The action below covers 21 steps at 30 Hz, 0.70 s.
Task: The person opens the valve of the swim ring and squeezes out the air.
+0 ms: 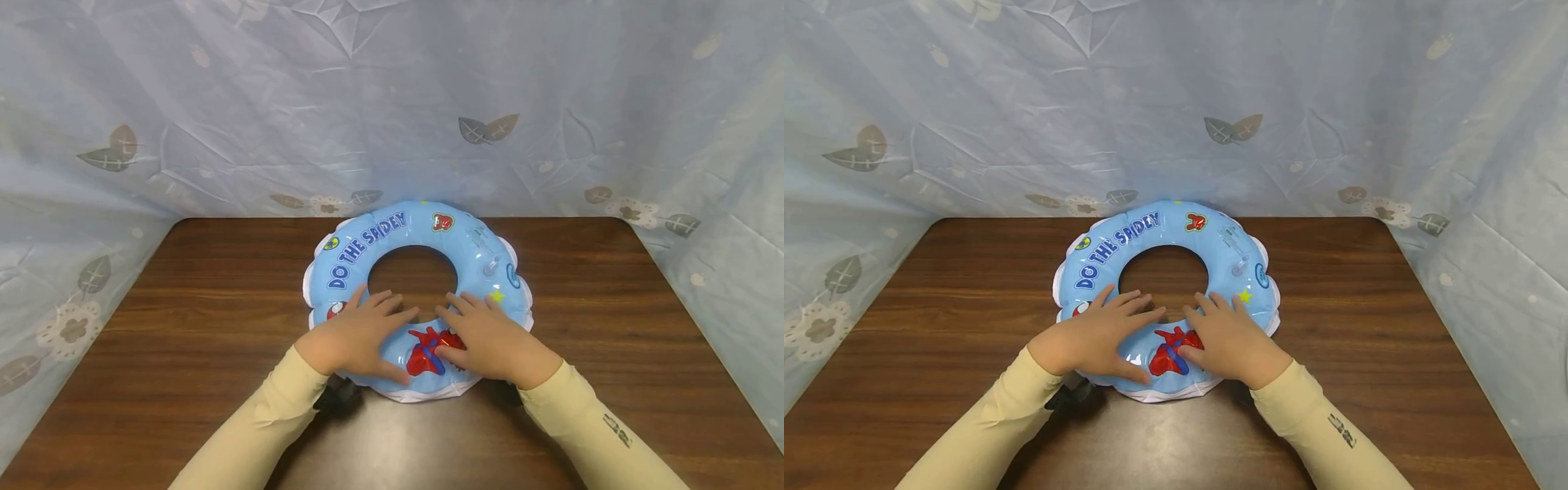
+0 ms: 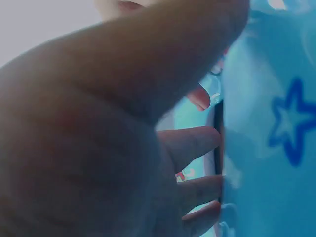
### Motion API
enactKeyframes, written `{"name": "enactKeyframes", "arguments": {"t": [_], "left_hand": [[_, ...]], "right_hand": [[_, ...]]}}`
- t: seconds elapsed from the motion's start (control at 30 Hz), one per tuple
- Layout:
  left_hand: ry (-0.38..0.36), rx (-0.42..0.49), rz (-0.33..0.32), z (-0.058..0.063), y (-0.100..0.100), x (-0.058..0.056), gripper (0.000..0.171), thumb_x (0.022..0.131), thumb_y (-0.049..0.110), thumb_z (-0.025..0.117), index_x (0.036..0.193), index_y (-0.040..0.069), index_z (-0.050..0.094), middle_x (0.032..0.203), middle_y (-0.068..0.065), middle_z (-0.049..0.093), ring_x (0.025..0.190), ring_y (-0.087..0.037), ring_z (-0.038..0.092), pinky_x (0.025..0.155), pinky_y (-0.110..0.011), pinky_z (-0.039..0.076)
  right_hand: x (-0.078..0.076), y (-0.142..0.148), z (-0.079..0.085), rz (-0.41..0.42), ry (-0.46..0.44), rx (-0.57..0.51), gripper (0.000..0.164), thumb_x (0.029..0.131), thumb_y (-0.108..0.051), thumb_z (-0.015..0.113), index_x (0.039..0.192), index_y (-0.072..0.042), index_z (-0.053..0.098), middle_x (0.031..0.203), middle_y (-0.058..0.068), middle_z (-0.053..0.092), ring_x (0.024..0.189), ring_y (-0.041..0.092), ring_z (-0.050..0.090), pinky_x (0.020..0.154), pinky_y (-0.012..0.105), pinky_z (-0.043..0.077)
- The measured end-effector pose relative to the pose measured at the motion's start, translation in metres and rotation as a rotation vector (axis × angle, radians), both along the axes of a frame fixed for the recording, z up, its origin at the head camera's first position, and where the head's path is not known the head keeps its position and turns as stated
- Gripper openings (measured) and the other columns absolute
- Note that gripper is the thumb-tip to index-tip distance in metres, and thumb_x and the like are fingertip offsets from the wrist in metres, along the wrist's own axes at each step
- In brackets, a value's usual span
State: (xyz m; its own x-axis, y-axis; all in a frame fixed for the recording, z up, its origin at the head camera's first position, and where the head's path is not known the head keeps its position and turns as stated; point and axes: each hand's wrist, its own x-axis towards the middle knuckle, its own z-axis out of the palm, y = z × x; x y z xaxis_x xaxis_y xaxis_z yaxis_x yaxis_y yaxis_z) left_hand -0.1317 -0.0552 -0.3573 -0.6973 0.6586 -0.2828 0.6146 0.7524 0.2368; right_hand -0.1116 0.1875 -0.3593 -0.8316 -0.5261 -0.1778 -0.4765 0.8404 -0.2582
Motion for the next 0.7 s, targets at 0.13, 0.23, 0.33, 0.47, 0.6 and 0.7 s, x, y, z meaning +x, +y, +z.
{"name": "enactKeyframes", "arguments": {"t": [0.13, 0.23, 0.33, 0.47, 0.6, 0.7], "left_hand": [[-0.004, 0.005, 0.038, -0.001, -0.002, -0.002, 0.098, 0.078, 0.065, 0.080, 0.159, 0.024, 0.043, 0.166, -0.011, 0.037, 0.156, -0.035, 0.023, 0.124, -0.064, 0.001], [0.004, -0.002, 0.048, -0.004, -0.001, -0.004, 0.098, 0.078, 0.064, 0.080, 0.159, 0.023, 0.044, 0.165, -0.011, 0.038, 0.155, -0.035, 0.025, 0.124, -0.064, 0.001], [0.020, -0.029, 0.043, -0.007, 0.002, -0.004, 0.097, 0.078, 0.063, 0.080, 0.158, 0.023, 0.045, 0.165, -0.012, 0.038, 0.155, -0.035, 0.027, 0.123, -0.065, 0.001], [0.042, -0.078, 0.038, -0.012, 0.006, -0.003, 0.096, 0.079, 0.064, 0.080, 0.158, 0.023, 0.045, 0.165, -0.012, 0.039, 0.154, -0.033, 0.029, 0.123, -0.067, 0.001], [0.092, -0.108, 0.038, -0.015, 0.010, -0.002, 0.095, 0.079, 0.066, 0.079, 0.157, 0.022, 0.047, 0.163, -0.013, 0.041, 0.153, -0.034, 0.032, 0.122, -0.067, 0.002], [0.119, -0.122, 0.039, -0.017, 0.012, -0.001, 0.094, 0.079, 0.067, 0.078, 0.156, 0.023, 0.048, 0.162, -0.013, 0.042, 0.152, -0.034, 0.034, 0.122, -0.068, 0.004]], "right_hand": [[-0.001, -0.004, -0.006, 0.060, -0.007, -0.035, 0.056, 0.100, -0.038, 0.065, 0.147, -0.007, 0.057, 0.154, 0.021, 0.050, 0.144, 0.043, 0.044, 0.116, 0.062, 0.034], [-0.003, -0.004, -0.009, 0.046, -0.011, -0.020, 0.058, 0.097, -0.035, 0.071, 0.145, -0.005, 0.058, 0.153, 0.021, 0.051, 0.144, 0.042, 0.045, 0.116, 0.057, 0.038], [-0.005, -0.004, -0.011, 0.019, -0.013, -0.005, 0.061, 0.093, -0.034, 0.078, 0.142, -0.003, 0.061, 0.150, 0.021, 0.055, 0.142, 0.042, 0.046, 0.112, 0.055, 0.043], [-0.007, -0.007, -0.014, 0.024, 0.018, -0.011, 0.058, 0.089, -0.033, 0.082, 0.135, -0.002, 0.066, 0.142, 0.021, 0.061, 0.137, 0.042, 0.052, 0.109, 0.053, 0.047], [-0.006, -0.010, -0.018, 0.026, 0.079, -0.009, 0.054, 0.084, -0.031, 0.087, 0.129, -0.004, 0.070, 0.135, 0.020, 0.065, 0.131, 0.040, 0.057, 0.104, 0.051, 0.052], [-0.004, -0.011, -0.021, 0.026, 0.104, 0.018, 0.056, 0.083, -0.030, 0.088, 0.129, -0.005, 0.071, 0.136, 0.019, 0.065, 0.131, 0.040, 0.057, 0.106, 0.052, 0.050]]}}
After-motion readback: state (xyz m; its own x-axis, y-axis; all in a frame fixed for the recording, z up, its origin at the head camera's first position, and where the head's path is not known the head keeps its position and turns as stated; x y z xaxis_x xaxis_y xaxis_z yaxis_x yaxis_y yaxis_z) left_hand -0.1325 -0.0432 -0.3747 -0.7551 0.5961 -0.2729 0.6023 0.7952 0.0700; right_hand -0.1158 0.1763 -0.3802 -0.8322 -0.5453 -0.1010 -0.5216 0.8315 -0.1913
